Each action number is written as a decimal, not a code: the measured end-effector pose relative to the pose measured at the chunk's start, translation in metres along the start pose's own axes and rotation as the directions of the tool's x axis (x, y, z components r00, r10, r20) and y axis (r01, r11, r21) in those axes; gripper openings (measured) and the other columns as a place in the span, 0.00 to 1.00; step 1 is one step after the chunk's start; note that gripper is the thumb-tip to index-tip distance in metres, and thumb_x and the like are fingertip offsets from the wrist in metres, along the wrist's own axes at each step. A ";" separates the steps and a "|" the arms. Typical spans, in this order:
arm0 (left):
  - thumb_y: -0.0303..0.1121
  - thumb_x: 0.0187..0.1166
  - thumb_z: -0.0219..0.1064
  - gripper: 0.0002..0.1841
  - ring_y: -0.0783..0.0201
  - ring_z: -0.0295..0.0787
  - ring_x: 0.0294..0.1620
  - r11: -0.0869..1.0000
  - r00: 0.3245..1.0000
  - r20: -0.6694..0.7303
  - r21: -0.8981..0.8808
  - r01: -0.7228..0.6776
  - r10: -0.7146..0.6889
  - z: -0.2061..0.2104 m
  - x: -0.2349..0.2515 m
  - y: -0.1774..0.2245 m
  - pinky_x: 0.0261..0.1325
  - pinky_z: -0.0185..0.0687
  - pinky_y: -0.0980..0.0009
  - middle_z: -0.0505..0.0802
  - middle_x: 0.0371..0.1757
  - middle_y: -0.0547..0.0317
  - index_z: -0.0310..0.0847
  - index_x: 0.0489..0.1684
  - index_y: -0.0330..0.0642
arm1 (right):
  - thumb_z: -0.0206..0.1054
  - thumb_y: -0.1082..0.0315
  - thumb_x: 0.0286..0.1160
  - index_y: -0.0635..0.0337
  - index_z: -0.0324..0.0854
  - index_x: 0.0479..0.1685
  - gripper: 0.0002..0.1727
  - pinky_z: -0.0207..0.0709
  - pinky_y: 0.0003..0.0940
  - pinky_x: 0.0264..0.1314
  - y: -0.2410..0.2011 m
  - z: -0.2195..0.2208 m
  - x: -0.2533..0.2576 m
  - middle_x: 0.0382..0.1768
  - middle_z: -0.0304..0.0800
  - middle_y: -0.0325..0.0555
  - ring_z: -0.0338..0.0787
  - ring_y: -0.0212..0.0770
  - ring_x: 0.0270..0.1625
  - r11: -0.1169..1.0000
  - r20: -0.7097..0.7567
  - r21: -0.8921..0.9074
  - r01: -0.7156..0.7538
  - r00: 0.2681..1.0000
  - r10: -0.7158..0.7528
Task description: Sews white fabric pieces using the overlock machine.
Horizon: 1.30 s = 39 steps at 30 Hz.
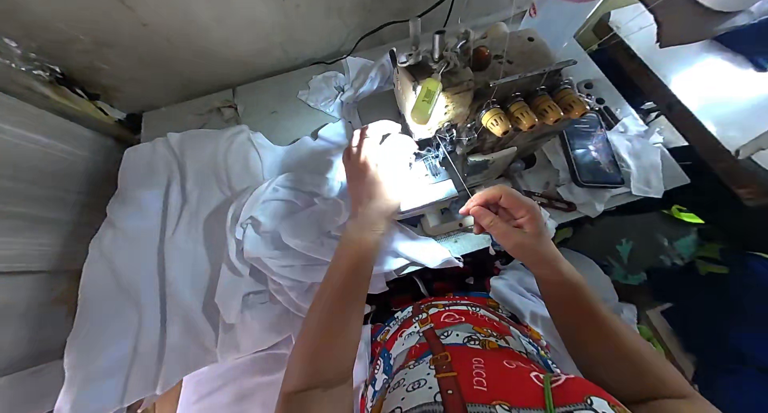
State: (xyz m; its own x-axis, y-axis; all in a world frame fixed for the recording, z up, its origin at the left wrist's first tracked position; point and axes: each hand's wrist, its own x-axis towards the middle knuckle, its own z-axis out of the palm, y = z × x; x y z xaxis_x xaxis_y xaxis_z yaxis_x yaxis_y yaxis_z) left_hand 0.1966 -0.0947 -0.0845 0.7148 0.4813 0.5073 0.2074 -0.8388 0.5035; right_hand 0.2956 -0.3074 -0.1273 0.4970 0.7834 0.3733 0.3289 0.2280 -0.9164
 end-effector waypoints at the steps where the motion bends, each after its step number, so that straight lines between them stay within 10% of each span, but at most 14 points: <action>1: 0.31 0.80 0.67 0.09 0.44 0.85 0.67 1.000 0.999 0.037 0.008 0.011 -0.011 -0.008 -0.004 -0.002 0.70 0.74 0.43 0.92 0.58 0.44 0.94 0.44 0.41 | 0.62 0.66 0.85 0.52 0.83 0.46 0.05 0.83 0.15 0.39 0.000 -0.001 0.000 0.41 0.92 0.28 0.86 0.17 0.34 1.000 -0.002 0.007 -0.004 1.000 0.004; 9: 0.25 0.87 0.57 0.13 0.41 0.87 0.59 0.980 0.895 0.416 -0.036 0.194 -0.162 -0.046 -0.015 0.033 0.66 0.77 0.45 0.90 0.52 0.32 0.84 0.50 0.22 | 0.62 0.67 0.84 0.56 0.83 0.45 0.05 0.84 0.16 0.40 -0.001 0.001 0.000 0.40 0.92 0.30 0.87 0.17 0.35 0.999 0.017 0.020 -0.027 0.999 0.027; 12: 0.20 0.84 0.55 0.12 0.53 0.84 0.52 0.925 0.910 0.357 -0.230 0.304 -0.210 -0.038 -0.005 0.032 0.61 0.77 0.56 0.89 0.48 0.35 0.82 0.48 0.19 | 0.62 0.68 0.84 0.61 0.83 0.44 0.06 0.83 0.17 0.40 0.002 0.002 0.000 0.39 0.92 0.33 0.86 0.18 0.35 0.999 0.022 0.041 -0.028 0.999 0.027; 15: 0.27 0.89 0.51 0.11 0.79 0.84 0.45 0.689 0.937 0.215 -0.636 0.349 -0.276 -0.008 -0.010 0.017 0.52 0.81 0.80 0.88 0.47 0.65 0.78 0.57 0.38 | 0.63 0.68 0.84 0.62 0.84 0.44 0.07 0.83 0.16 0.40 0.003 0.006 0.000 0.39 0.92 0.34 0.86 0.17 0.35 0.997 0.028 0.078 -0.025 0.999 0.023; 18: 0.27 0.89 0.46 0.11 0.71 0.91 0.49 0.332 0.901 0.240 -0.870 0.365 -0.362 0.009 -0.016 0.024 0.58 0.88 0.70 0.92 0.45 0.68 0.75 0.50 0.47 | 0.62 0.68 0.85 0.63 0.84 0.44 0.08 0.82 0.15 0.40 0.002 0.009 0.002 0.39 0.92 0.33 0.85 0.16 0.35 0.996 0.033 0.088 -0.018 0.999 0.015; 25: 0.27 0.88 0.44 0.13 0.80 0.74 0.24 0.134 0.844 0.325 -0.900 0.415 -0.427 0.008 -0.013 0.038 0.30 0.72 0.85 0.80 0.26 0.73 0.73 0.37 0.55 | 0.62 0.67 0.85 0.58 0.83 0.45 0.06 0.83 0.15 0.40 0.002 0.008 0.004 0.40 0.92 0.32 0.86 0.17 0.35 0.998 0.052 0.067 -0.006 0.999 0.002; 29: 0.39 0.92 0.50 0.12 0.85 0.75 0.27 0.330 0.952 0.049 -0.931 0.153 -0.303 -0.069 -0.027 0.026 0.33 0.72 0.87 0.82 0.30 0.84 0.80 0.42 0.63 | 0.62 0.66 0.85 0.55 0.83 0.45 0.06 0.83 0.16 0.41 0.005 0.004 0.003 0.41 0.92 0.30 0.86 0.17 0.35 0.996 0.051 0.084 -0.021 0.999 0.016; 33: 0.44 0.89 0.58 0.10 0.76 0.81 0.29 0.478 0.921 -0.241 -0.875 -0.070 -0.306 -0.188 -0.075 -0.031 0.37 0.81 0.82 0.84 0.30 0.74 0.80 0.38 0.55 | 0.62 0.66 0.86 0.55 0.84 0.46 0.06 0.83 0.15 0.41 0.005 0.004 0.007 0.43 0.92 0.29 0.87 0.17 0.36 0.995 0.082 0.099 -0.020 0.997 0.012; 37: 0.34 0.92 0.50 0.09 0.86 0.80 0.26 0.825 0.834 -0.160 -0.329 0.459 -0.527 -0.239 -0.145 -0.078 0.33 0.79 0.86 0.82 0.28 0.82 0.73 0.42 0.48 | 0.62 0.65 0.86 0.53 0.84 0.45 0.06 0.82 0.14 0.40 0.005 0.003 0.008 0.42 0.92 0.28 0.86 0.16 0.35 0.997 0.062 0.082 0.006 0.998 -0.012; 39: 0.33 0.87 0.55 0.16 0.80 0.77 0.27 0.674 0.678 -0.043 0.080 0.735 -0.734 -0.252 -0.171 -0.074 0.35 0.79 0.79 0.80 0.31 0.62 0.74 0.50 0.22 | 0.62 0.65 0.86 0.52 0.84 0.45 0.06 0.82 0.14 0.40 0.004 0.000 0.006 0.42 0.92 0.27 0.86 0.16 0.35 0.997 0.045 0.076 0.004 0.999 -0.008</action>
State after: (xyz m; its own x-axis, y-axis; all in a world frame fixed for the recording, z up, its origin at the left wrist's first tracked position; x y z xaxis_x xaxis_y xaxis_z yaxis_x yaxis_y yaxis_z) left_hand -0.1096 -0.0507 -0.0322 0.3037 0.9528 0.0042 0.7182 -0.2318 0.6561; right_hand 0.2997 -0.3015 -0.1290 0.4575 0.8069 0.3736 0.2689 0.2749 -0.9231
